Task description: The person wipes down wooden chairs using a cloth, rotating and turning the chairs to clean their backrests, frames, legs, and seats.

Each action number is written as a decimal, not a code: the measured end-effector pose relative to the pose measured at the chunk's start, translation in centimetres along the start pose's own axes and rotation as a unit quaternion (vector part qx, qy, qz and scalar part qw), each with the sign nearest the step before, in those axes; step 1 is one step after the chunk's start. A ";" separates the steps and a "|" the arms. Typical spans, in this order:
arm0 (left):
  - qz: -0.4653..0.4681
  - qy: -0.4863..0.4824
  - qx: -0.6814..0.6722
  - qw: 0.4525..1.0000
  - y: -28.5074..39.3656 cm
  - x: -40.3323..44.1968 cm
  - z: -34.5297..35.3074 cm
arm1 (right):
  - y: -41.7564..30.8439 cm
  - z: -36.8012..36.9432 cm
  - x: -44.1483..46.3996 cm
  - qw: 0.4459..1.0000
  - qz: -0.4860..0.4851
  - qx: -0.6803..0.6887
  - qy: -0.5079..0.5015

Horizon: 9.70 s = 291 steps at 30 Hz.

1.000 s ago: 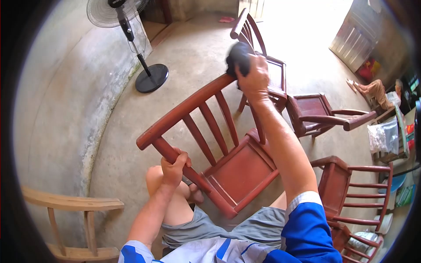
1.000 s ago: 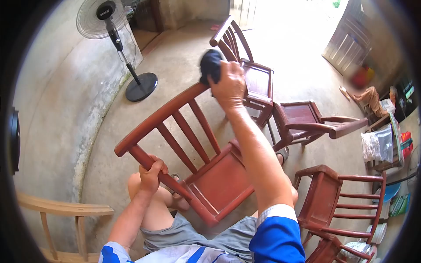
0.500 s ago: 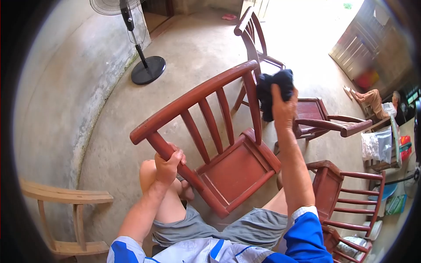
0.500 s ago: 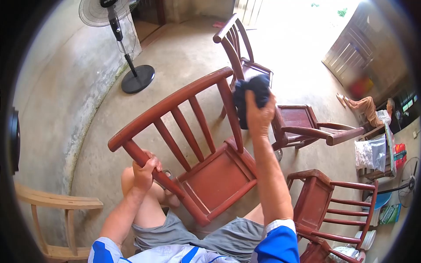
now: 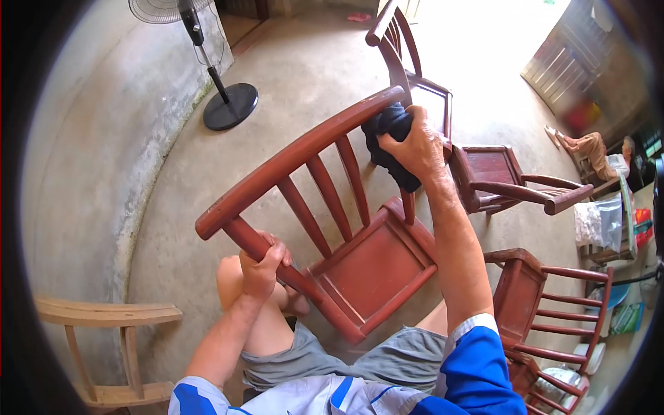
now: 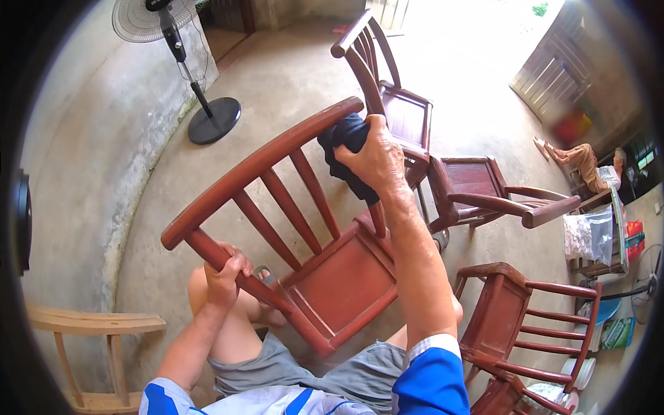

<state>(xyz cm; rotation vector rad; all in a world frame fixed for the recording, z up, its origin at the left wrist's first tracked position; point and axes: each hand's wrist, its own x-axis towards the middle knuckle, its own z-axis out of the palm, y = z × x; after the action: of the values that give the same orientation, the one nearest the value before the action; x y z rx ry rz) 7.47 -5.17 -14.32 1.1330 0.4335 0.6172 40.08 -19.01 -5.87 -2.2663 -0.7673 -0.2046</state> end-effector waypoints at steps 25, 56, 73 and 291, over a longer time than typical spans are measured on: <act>-0.014 0.010 -0.005 1.000 0.4 -0.1 0.7 | 8.6 4.7 -7.4 0.998 -0.038 0.014 0.045; 0.004 0.023 -0.001 1.000 -0.5 0.0 0.2 | 13.6 6.0 -16.0 0.996 0.065 0.063 0.021; -0.002 0.010 0.010 1.000 -0.4 0.1 -0.1 | -1.2 7.5 -5.2 0.971 -0.095 0.219 -0.020; -0.153 -0.439 0.627 0.625 -7.7 -9.7 -5.0 | -0.9 13.3 -33.8 0.965 -0.035 0.138 -0.222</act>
<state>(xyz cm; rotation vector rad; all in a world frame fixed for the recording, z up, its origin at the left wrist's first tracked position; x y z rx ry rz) -1.16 -10.26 -23.16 2.4274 0.1154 -0.7892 11.11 -25.16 -27.01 -2.0379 -1.0361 0.3714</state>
